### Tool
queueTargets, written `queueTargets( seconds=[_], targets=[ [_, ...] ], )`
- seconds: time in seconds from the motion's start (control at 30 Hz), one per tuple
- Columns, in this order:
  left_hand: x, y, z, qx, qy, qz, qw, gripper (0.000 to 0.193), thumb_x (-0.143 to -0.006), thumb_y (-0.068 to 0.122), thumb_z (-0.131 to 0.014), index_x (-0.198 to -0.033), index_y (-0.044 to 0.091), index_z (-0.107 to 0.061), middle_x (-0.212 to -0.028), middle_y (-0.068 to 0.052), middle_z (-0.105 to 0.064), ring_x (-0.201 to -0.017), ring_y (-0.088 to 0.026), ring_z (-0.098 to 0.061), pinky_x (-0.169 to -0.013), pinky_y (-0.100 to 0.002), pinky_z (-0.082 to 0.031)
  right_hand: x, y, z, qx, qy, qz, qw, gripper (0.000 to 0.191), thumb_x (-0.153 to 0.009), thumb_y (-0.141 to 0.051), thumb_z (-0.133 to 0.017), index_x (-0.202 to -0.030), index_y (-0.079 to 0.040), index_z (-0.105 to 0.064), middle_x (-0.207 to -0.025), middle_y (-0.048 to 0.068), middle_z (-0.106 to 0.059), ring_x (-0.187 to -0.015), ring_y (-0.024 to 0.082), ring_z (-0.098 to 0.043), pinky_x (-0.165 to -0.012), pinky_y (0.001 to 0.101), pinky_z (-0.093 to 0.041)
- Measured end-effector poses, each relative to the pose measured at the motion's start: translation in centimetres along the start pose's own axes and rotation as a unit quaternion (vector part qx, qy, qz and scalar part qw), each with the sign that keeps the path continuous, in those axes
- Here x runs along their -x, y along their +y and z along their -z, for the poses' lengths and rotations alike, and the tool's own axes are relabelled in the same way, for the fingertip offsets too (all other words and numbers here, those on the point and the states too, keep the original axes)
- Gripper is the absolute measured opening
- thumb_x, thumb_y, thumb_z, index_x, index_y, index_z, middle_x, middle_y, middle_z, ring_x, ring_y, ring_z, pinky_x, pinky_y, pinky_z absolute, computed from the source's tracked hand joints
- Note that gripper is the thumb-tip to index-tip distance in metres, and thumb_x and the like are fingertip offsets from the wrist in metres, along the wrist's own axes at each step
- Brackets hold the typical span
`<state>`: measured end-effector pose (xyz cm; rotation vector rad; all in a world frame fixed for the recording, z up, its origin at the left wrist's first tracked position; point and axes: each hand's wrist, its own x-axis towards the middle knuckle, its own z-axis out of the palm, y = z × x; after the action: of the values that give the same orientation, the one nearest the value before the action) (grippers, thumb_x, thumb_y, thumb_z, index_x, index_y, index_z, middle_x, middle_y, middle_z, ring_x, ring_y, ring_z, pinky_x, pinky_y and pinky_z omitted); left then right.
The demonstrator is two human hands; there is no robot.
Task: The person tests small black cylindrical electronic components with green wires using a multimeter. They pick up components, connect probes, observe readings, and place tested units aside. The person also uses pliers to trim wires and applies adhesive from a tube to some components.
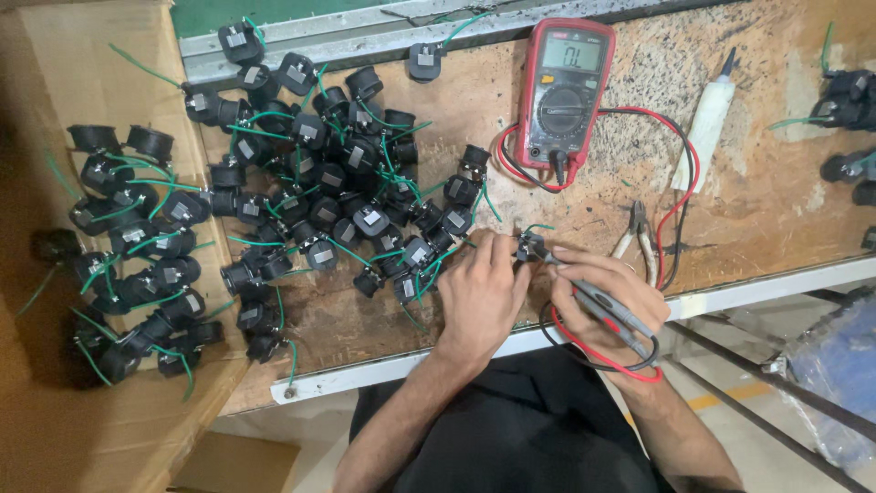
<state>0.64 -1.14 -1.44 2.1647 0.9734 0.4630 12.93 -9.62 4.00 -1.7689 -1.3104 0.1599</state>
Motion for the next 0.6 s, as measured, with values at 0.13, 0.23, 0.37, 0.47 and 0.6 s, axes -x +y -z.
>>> queueTargets(
  seconds=[0.13, 0.23, 0.37, 0.47, 0.6],
  targets=[
    [0.06, 0.01, -0.03, 0.002, -0.004, 0.010, 1.000, 0.035, -0.084, 0.020, -0.079, -0.109, 0.006, -0.059, -0.099, -0.011, -0.066, -0.085, -0.033, -0.070, -0.068, -0.046, -0.054, 0.13, -0.14, 0.18, 0.021, -0.002, 0.013, 1.000, 0.016, -0.088, 0.006, -0.079, -0.100, 0.001, -0.070, -0.106, 0.017, -0.076, -0.100, 0.024, -0.077, -0.089, 0.0316, -0.061],
    [0.11, -0.01, 0.00, 0.013, -0.002, 0.008, 1.000, 0.033, -0.085, 0.019, -0.078, -0.108, 0.007, -0.058, -0.099, -0.011, -0.066, -0.085, -0.033, -0.070, -0.069, -0.046, -0.055, -0.01, -0.14, 0.33, 0.016, -0.015, 0.018, 1.000, 0.016, -0.088, 0.006, -0.079, -0.101, 0.002, -0.069, -0.107, 0.017, -0.076, -0.101, 0.025, -0.077, -0.089, 0.0318, -0.061],
    [0.01, -0.08, -0.04, 0.012, -0.004, 0.012, 1.000, 0.032, -0.086, 0.019, -0.078, -0.106, 0.007, -0.058, -0.098, -0.011, -0.066, -0.084, -0.034, -0.070, -0.067, -0.046, -0.054, -0.20, -0.19, 0.24, 0.021, -0.008, 0.018, 1.000, 0.015, -0.087, 0.006, -0.079, -0.099, 0.002, -0.070, -0.106, 0.016, -0.076, -0.098, 0.024, -0.077, -0.087, 0.0314, -0.061],
    [0.10, -0.17, -0.06, 0.012, -0.004, 0.009, 1.000, 0.032, -0.086, 0.020, -0.078, -0.106, 0.006, -0.058, -0.098, -0.011, -0.066, -0.084, -0.034, -0.070, -0.067, -0.046, -0.054, -0.28, -0.26, 0.15, 0.022, -0.006, 0.014, 1.000, 0.015, -0.087, 0.006, -0.079, -0.099, 0.001, -0.071, -0.105, 0.016, -0.076, -0.097, 0.024, -0.078, -0.086, 0.0310, -0.061],
    [-0.03, -0.08, 0.11, 0.012, 0.004, -0.002, 1.000, 0.032, -0.087, 0.020, -0.078, -0.107, 0.006, -0.058, -0.099, -0.012, -0.066, -0.084, -0.033, -0.071, -0.067, -0.046, -0.055, -0.41, -0.32, 0.18, 0.029, -0.002, 0.014, 0.999, 0.015, -0.086, 0.006, -0.079, -0.097, 0.001, -0.071, -0.103, 0.015, -0.077, -0.095, 0.023, -0.078, -0.085, 0.0302, -0.060]
  ],
)
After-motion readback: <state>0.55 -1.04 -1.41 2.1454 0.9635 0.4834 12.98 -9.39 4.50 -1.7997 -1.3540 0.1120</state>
